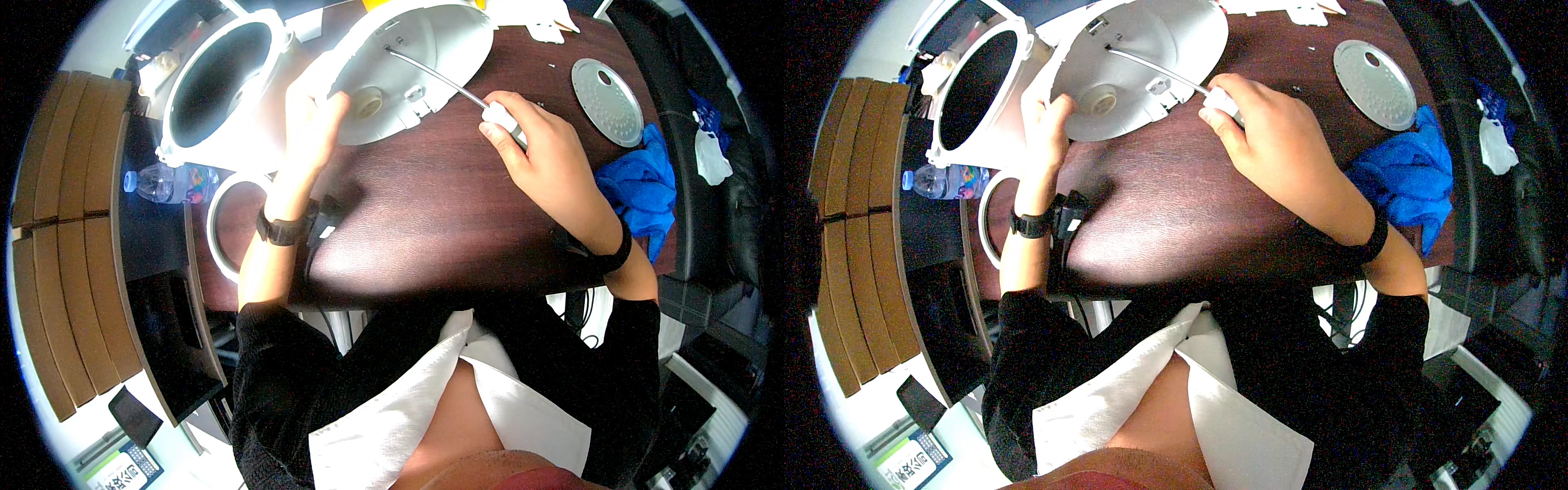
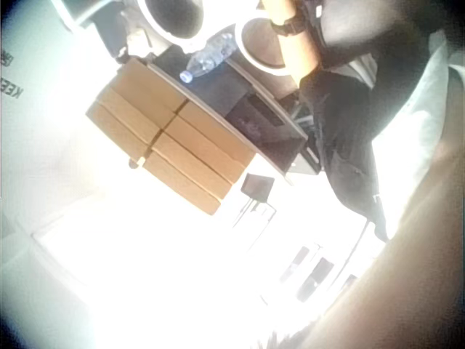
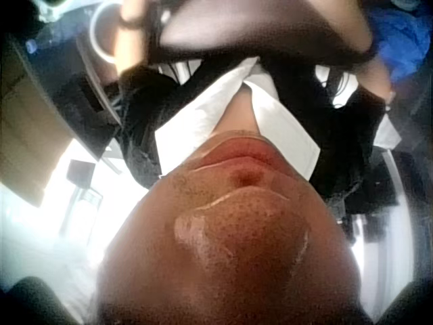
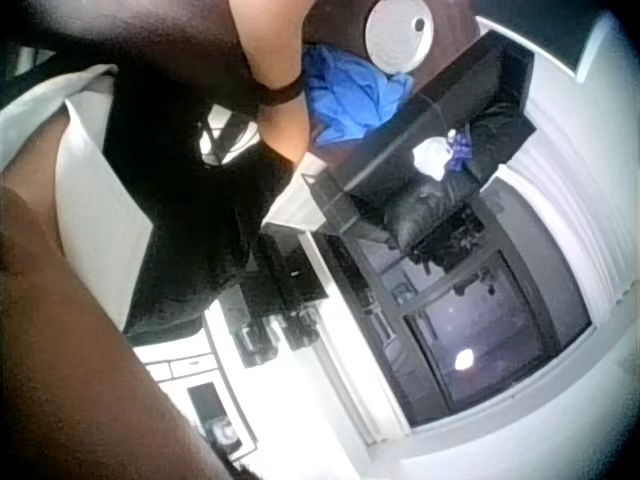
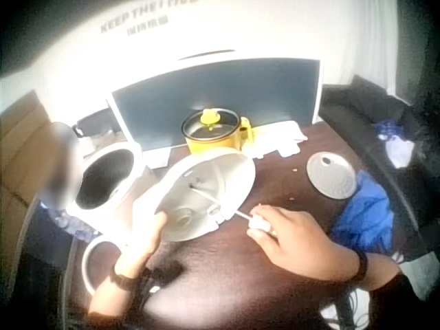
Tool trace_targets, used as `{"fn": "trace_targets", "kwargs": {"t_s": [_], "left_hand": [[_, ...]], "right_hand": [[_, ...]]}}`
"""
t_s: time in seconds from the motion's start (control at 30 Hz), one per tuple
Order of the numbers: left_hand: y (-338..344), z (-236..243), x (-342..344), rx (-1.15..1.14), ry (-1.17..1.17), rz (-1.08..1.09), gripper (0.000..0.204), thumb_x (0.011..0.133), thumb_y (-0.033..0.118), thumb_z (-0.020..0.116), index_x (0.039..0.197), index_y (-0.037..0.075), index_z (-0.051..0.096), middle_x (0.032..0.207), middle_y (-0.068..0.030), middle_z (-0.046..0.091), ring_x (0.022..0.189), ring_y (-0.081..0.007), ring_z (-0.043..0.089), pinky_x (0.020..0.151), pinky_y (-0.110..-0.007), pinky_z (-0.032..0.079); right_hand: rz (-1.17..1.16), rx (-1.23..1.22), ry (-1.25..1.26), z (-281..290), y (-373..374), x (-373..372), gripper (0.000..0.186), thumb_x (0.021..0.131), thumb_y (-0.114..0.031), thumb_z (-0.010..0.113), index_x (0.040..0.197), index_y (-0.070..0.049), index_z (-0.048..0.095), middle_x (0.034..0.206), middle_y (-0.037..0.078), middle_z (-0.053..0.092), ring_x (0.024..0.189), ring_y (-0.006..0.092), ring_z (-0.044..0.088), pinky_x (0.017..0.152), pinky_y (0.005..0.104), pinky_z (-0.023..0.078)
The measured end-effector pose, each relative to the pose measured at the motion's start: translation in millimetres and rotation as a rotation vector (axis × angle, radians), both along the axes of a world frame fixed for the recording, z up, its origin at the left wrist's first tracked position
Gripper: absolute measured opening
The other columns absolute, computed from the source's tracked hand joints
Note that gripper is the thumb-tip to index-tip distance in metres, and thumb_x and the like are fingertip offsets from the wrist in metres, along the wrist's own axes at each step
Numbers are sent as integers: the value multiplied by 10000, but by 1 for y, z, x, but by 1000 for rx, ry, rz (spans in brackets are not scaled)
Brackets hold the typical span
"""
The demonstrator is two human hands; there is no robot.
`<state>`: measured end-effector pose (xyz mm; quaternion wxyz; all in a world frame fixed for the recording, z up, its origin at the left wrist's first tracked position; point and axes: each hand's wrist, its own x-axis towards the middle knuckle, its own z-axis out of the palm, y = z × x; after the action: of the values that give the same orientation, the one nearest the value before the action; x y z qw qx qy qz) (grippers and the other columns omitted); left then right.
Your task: The person uses a screwdriver to remove screws from a white plastic lid of a rice cooker, then wipes the lid with a blue cloth. The person handles the lid and a perforated metal plate, placing them on the table.
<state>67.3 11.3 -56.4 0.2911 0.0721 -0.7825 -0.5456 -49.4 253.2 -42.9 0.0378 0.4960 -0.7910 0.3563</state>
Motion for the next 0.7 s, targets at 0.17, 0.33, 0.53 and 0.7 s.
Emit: {"fn": "trace_targets", "kwargs": {"t_s": [0.17, 0.33, 0.53, 0.7], "left_hand": [[1, 1, 1, -5, 14, -8, 429, 714, 21, 495, 1131, -54, 565, 992, -59, 611, 910, -130, 548, 841, -269, 433], [-2, 0, 2, -54, 43, -43, 424, 697, 18, 493, 1107, -51, 573, 969, -51, 607, 893, -127, 541, 833, -266, 428], [2, 3, 2, -128, 69, -51, 402, 690, 13, 483, 1075, -47, 582, 925, -45, 609, 870, -120, 535, 815, -262, 429], [3, 2, 2, -120, 94, -46, 401, 684, 11, 479, 1067, -42, 587, 893, -46, 618, 839, -115, 542, 794, -259, 437]], "right_hand": [[-41, 40, 51, 2, 1, 2, 267, 867, -255, 602, 1027, -44, 569, 862, 172, 642, 756, 356, 632, 654, 433, 512], [-53, 75, 70, 2, 4, 4, 280, 874, -266, 593, 1050, -50, 565, 870, 172, 642, 737, 359, 633, 639, 435, 516], [-45, 65, 91, -1, 7, 0, 275, 879, -252, 584, 1068, -54, 559, 882, 166, 646, 732, 360, 633, 632, 432, 514], [-11, 39, 55, -2, 4, -5, 265, 868, -237, 599, 1062, -59, 561, 874, 166, 648, 733, 354, 636, 626, 432, 508]]}}
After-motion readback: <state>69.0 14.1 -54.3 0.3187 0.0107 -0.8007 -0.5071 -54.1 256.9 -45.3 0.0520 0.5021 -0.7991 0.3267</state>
